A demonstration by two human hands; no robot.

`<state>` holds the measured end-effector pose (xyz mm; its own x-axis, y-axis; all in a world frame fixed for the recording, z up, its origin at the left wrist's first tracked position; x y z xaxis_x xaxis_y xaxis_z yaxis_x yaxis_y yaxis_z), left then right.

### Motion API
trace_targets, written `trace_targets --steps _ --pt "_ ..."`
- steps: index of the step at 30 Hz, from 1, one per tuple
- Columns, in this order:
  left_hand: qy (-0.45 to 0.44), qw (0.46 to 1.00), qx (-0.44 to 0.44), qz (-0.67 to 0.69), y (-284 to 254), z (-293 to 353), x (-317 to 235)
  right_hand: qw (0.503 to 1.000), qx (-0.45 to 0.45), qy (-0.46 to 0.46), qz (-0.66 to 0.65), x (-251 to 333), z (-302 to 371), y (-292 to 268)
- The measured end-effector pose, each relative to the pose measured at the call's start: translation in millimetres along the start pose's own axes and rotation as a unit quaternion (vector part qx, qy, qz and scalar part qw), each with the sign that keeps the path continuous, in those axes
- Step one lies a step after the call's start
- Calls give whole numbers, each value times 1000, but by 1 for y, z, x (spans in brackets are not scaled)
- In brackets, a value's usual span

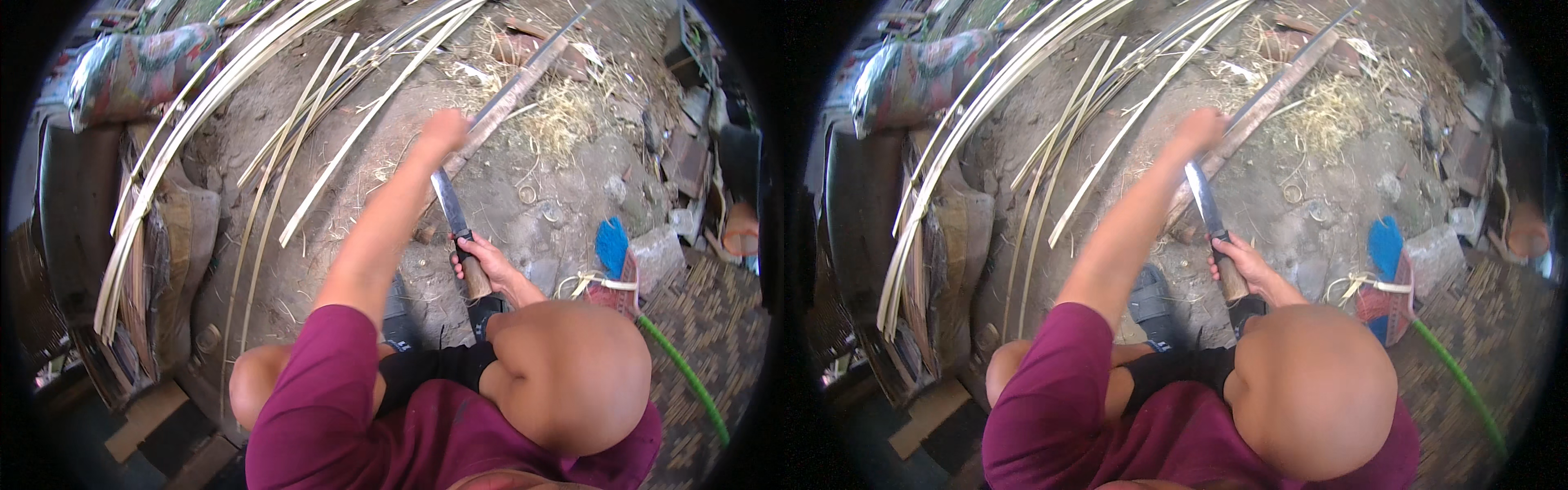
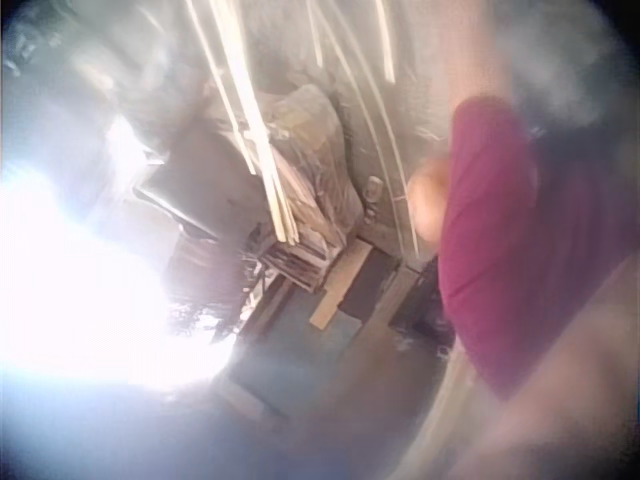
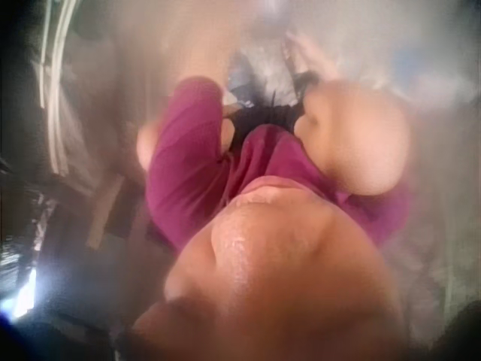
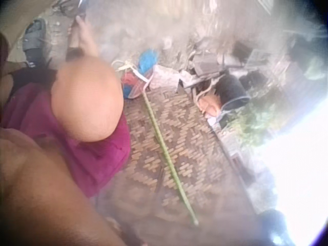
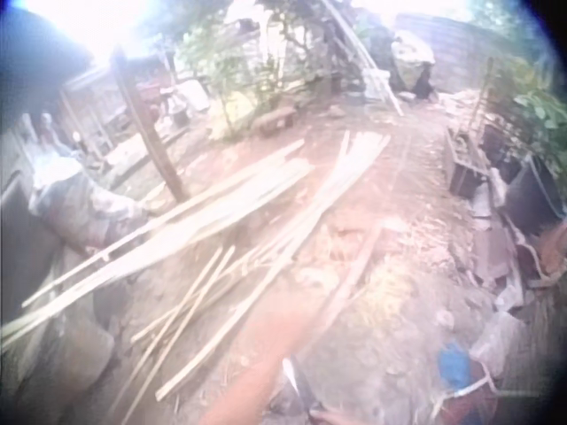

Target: The person sits on the ground and uses a knife to split long bamboo strips into thinner pieces. They repeatedly hold the bamboo, shave off edges, and place the finished strips aside.

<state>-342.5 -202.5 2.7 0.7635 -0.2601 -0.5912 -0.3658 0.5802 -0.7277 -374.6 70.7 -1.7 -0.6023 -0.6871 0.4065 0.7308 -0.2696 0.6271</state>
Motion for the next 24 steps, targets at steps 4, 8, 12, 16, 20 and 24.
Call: trace_targets --steps 4,8,12,16,20,24 --pt "-19 980 -195 -25 43 -14 1 999 -2 27 38 0 0 22" --pt "-20 974 -187 129 45 -29 -18 977 -11 -40 207 17 7 8" --pt "-36 978 -138 153 45 -34 -18 944 -121 -75 299 71 -5 11" --pt "-14 979 -128 158 54 -46 -8 916 -173 -102 347 55 -25 15" --pt "-14 976 -133 171 50 -43 -1 929 -25 14 369 34 -12 31" --pt "-18 980 -95 174 44 -36 -20 947 -137 -24 290 58 -16 9"
Point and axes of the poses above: each hand's wrist, its own z-axis away from the middle knuckle, its own y-axis out of the palm, x = y × z, the point moved 1 cm from there along -z, towards the middle knuckle, and after that the axes turned 5 degrees about z, right-handed, at the moved point
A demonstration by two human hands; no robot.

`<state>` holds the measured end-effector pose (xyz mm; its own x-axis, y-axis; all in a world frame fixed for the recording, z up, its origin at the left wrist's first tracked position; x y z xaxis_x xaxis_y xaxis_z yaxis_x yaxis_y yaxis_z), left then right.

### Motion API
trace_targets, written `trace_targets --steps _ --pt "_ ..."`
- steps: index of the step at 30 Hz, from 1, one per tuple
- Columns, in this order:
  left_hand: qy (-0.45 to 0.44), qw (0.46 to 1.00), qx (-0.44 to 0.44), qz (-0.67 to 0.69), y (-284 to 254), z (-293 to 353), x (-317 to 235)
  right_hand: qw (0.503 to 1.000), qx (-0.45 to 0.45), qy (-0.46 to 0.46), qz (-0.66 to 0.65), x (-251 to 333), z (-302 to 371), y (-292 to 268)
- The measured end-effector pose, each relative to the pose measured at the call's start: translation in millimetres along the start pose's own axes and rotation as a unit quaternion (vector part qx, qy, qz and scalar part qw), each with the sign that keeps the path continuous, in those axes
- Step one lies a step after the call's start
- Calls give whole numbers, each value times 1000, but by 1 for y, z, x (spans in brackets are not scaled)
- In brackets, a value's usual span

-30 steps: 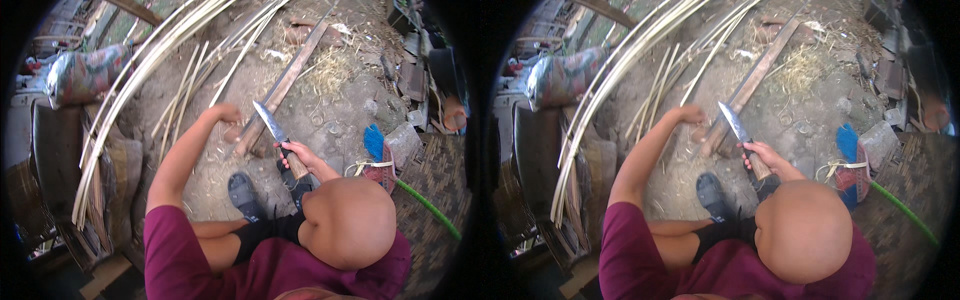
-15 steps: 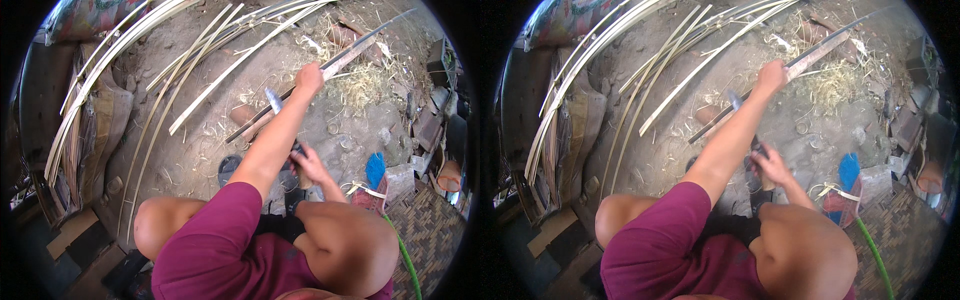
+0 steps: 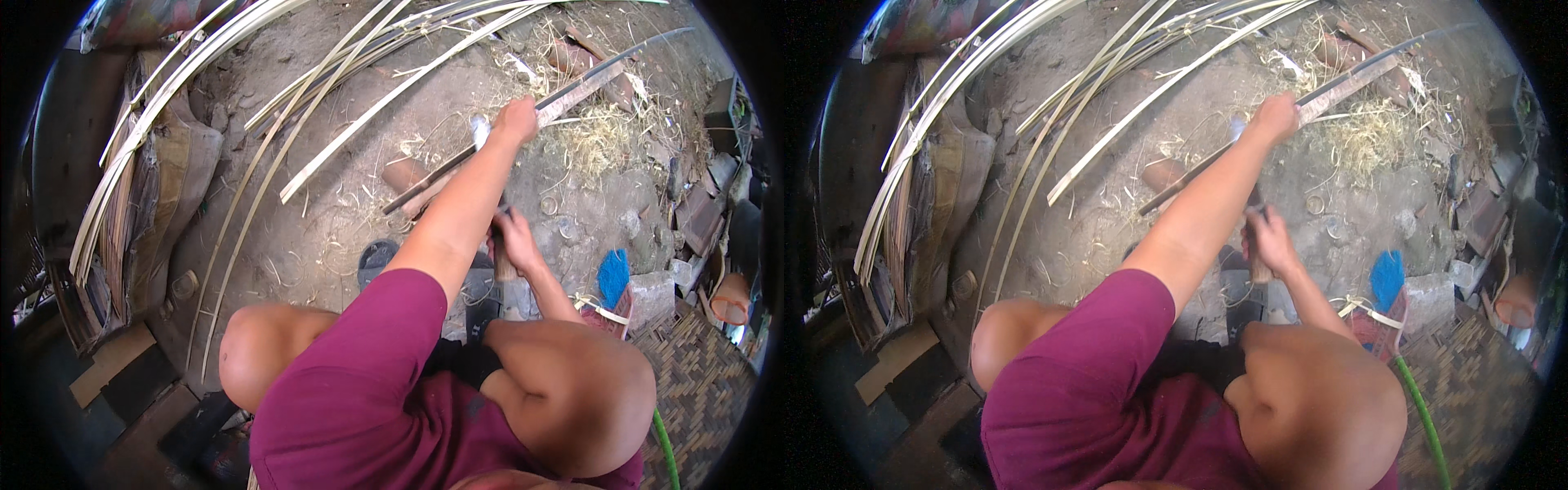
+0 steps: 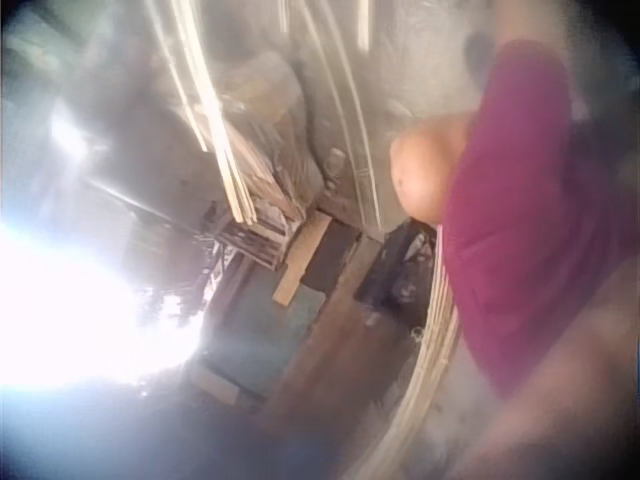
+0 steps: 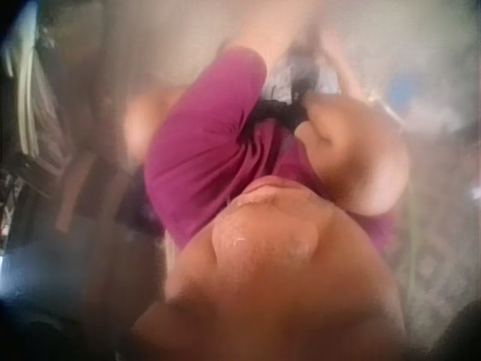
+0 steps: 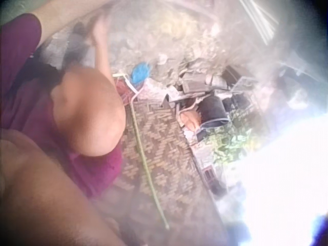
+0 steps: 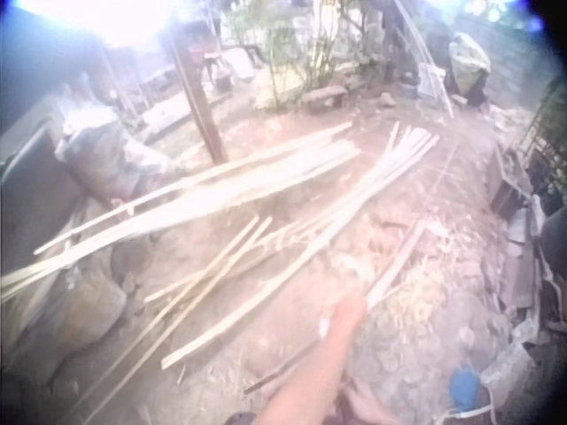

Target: The person sits on the ground and uses a knife to split long bamboo strips into thinner pieces. They repeatedly hold the bamboo, shave off edges, and place the finished strips aside.

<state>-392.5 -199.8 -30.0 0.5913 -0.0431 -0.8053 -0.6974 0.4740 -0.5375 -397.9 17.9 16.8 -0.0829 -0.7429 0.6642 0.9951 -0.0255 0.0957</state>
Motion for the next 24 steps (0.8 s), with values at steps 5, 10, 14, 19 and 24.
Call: trace_targets --steps 5,10,14,19,24 --pt "20 1000 1 -24 3 -3 27 895 382 34 229 -14 48 63" --pt "-5 999 -33 -39 18 9 1 988 126 -45 76 -23 -6 12" --pt "44 991 -99 -77 35 19 -1 998 -1 -56 -9 -26 0 12" --pt "47 990 -97 -89 36 20 7 989 127 -29 67 -11 3 -7" --pt "66 987 -119 -83 34 19 8 957 206 14 202 -14 30 24"
Point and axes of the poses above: each hand's wrist, its own z-axis away from the middle knuckle, its own y-axis out of the palm, x = y × z, the point moved 1 cm from there along -z, towards the middle knuckle, and after that the axes turned 5 degrees about z, right-handed, at the moved point
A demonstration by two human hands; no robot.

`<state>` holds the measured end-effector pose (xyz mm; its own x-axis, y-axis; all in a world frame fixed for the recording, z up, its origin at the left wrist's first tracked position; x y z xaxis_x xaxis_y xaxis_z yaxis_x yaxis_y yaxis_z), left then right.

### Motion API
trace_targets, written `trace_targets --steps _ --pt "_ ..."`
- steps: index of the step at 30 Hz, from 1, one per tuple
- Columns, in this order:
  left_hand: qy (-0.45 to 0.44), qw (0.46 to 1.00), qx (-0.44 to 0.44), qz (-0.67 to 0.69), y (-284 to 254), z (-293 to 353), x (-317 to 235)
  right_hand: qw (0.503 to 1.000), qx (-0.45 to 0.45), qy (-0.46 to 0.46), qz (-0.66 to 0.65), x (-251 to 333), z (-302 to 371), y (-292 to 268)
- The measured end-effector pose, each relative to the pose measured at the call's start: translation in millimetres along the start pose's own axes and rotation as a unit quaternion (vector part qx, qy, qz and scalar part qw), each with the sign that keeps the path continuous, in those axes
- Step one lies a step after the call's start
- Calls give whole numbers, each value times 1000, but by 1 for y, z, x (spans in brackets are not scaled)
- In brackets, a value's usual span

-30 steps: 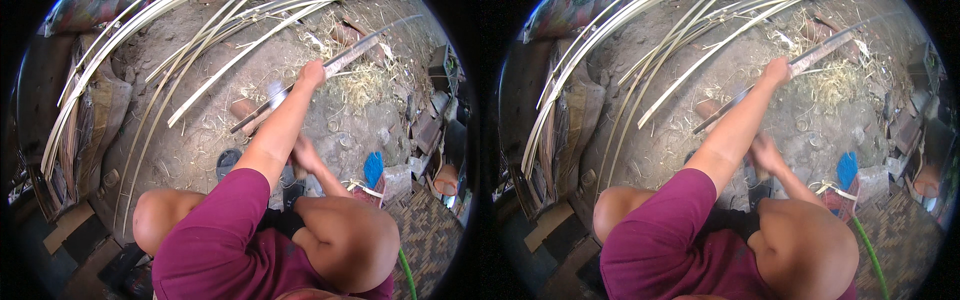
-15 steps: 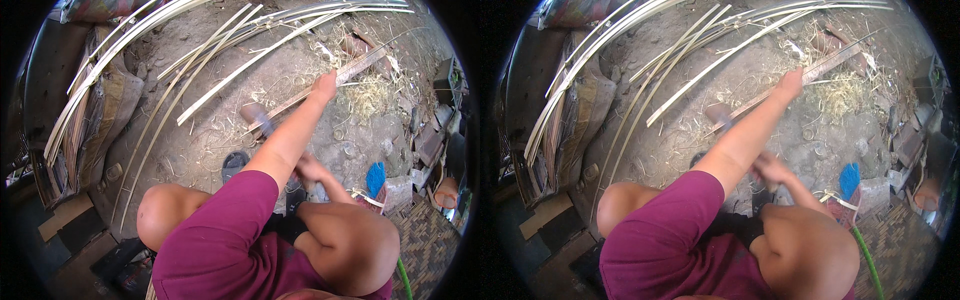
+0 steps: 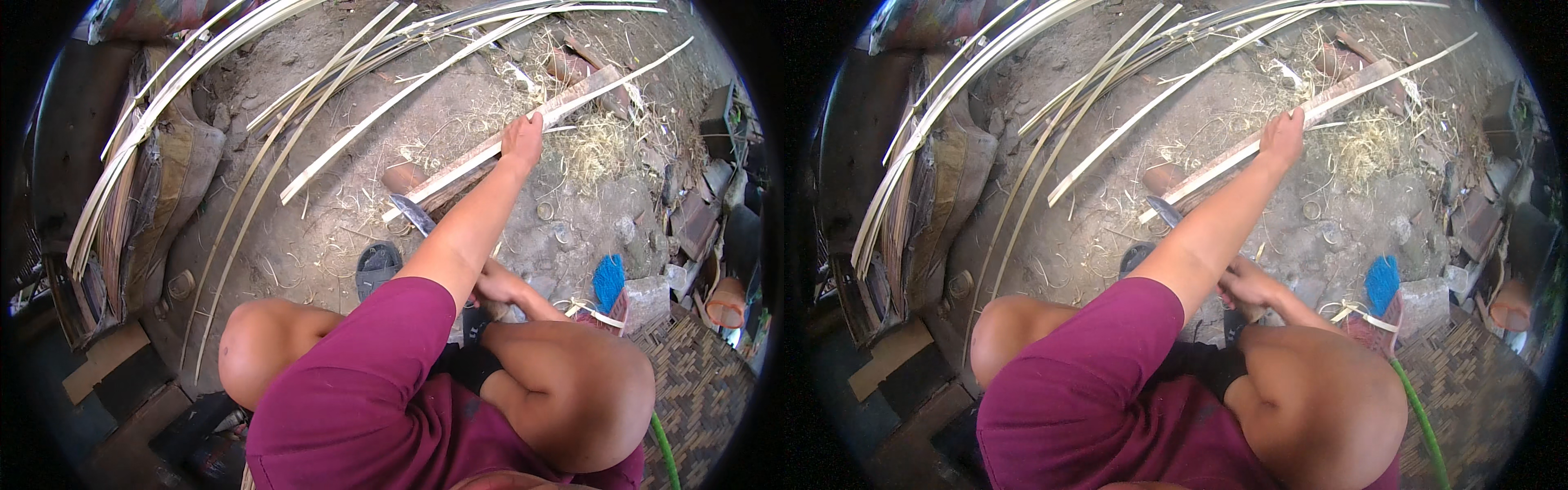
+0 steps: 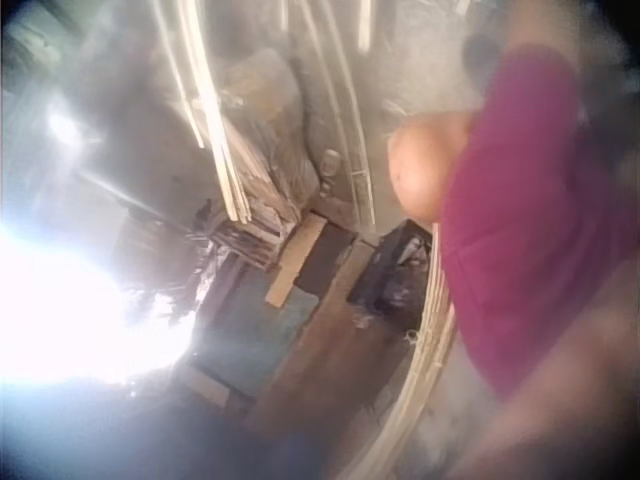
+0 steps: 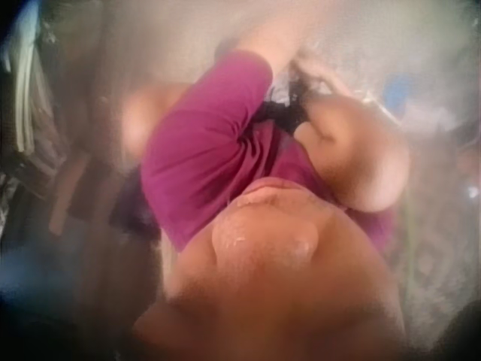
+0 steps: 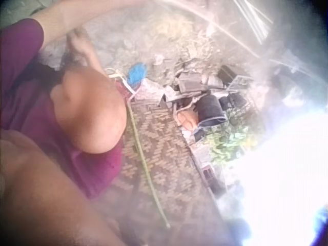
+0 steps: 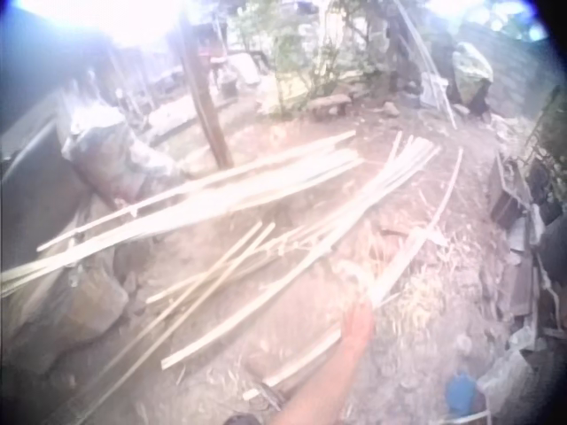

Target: The person sits on the ground and uses a knife to split long bamboo strips into thinner pieces. They repeatedly hold the bamboo, shave off edges, and place the finished strips aside.

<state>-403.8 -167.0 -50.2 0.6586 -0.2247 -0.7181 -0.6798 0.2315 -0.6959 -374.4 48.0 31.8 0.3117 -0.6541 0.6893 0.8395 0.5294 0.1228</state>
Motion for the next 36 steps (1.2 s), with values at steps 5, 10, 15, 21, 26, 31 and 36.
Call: trace_targets --steps 5,10,15,21,26,31,36 --pt "0 1000 25 7 -3 -3 -9 998 27 5 50 2 -6 4" --pt "-3 1000 15 21 -8 3 11 988 133 -61 46 2 -13 31" --pt "118 968 177 -135 -75 -12 11 936 -211 -41 -278 -18 -22 0" --pt "65 812 448 -369 -255 52 67 804 -447 -158 359 -30 33 -48" --pt "-231 858 457 47 -253 183 148 799 -482 -90 349 -38 -1 -82" --pt "-296 837 272 372 -214 233 162 832 -317 -128 436 -21 0 -4" --pt "-326 847 303 291 -267 256 196 855 -451 -12 257 -28 5 -107"
Point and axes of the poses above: each hand's wrist, its own z-axis away from the middle knuckle, its own y-axis out of the palm, x = y × z, the point moved 1 cm from there along -z, towards the middle knuckle, and after that the axes turned 5 degrees about z, right-handed, at the moved point
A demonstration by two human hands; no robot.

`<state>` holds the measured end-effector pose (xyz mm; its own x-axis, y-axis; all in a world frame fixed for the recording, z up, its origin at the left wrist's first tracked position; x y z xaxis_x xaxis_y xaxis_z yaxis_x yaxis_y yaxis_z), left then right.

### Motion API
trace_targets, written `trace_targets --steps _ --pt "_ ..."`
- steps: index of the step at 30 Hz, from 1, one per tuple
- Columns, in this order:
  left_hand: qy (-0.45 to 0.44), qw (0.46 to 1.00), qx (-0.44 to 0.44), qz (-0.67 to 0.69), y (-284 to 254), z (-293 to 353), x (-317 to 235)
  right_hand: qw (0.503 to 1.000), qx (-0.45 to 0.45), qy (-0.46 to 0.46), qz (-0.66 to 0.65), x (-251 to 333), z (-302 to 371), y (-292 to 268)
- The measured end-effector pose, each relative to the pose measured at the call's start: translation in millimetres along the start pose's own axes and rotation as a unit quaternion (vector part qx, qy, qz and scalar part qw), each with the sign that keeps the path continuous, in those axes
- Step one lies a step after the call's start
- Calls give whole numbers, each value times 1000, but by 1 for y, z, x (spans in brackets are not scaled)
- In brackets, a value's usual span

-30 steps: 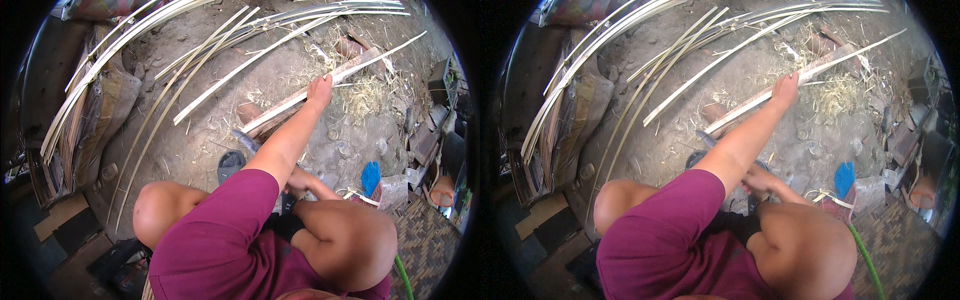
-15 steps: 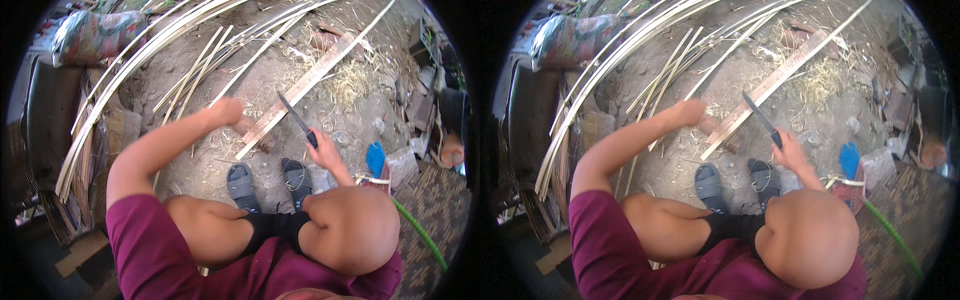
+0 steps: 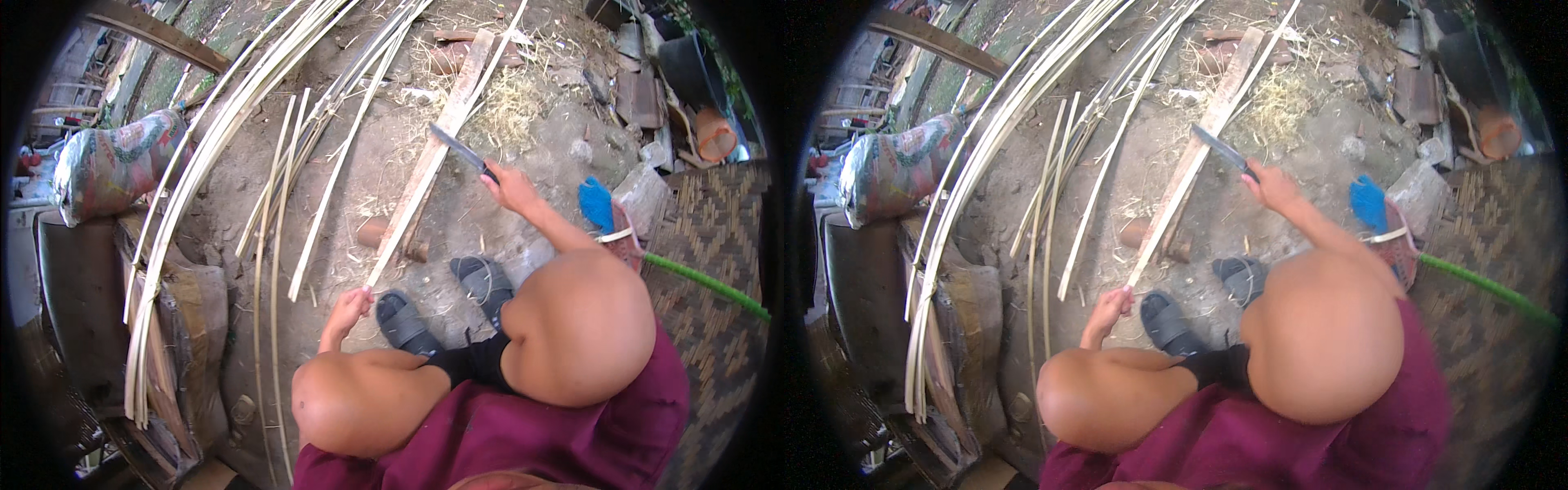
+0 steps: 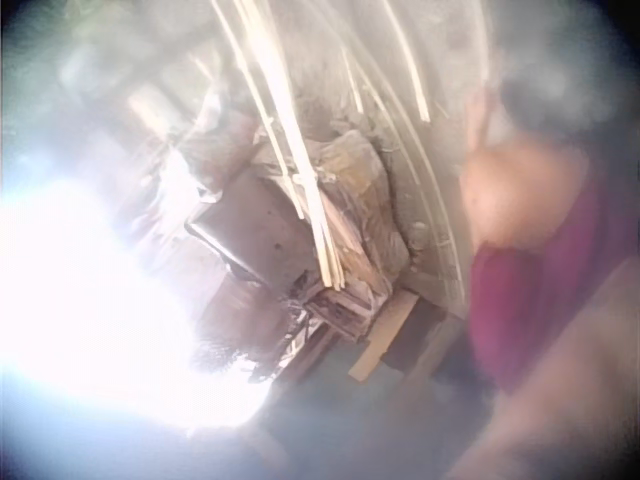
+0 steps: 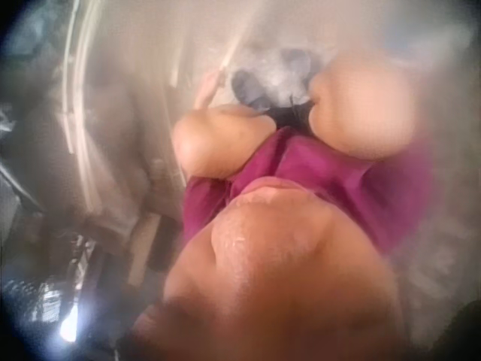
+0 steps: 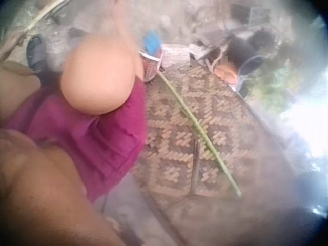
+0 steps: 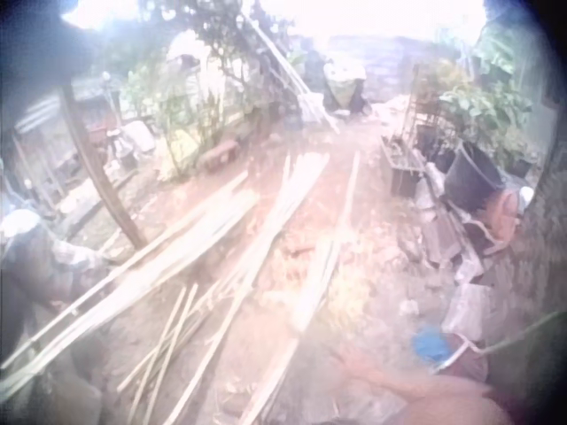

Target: The person sits on the ground and uses a knife to split long bamboo strips into thinner pieces. They repeatedly hold the bamboo, shave off edges, and place the finished strips aside.

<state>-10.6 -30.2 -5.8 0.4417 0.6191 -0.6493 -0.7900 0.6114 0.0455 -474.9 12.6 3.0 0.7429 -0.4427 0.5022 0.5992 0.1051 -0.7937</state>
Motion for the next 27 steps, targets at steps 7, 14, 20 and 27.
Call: trace_targets --steps 7,14,20,27 --pt "43 994 -13 -103 6 -5 -29 937 -27 -315 146 12 27 46" --pt "-7 993 -76 -91 -13 31 -28 948 -59 -313 -19 33 35 63" --pt "-19 993 -40 -112 -54 33 52 999 -39 -5 -1 -41 -12 -36" --pt "66 986 -95 -121 -18 22 1 925 -55 -344 151 -9 4 61"
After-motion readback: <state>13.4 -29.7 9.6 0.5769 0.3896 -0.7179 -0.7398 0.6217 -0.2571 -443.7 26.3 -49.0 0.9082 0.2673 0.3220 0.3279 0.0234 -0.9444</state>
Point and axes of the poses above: each hand's wrist, its own z-axis away from the middle knuckle, its own y-axis out of the palm, x = y × z, the point moved 1 cm from there along -z, towards the middle knuckle, and after that the axes turned 5 degrees about z, right-handed, at the moved point
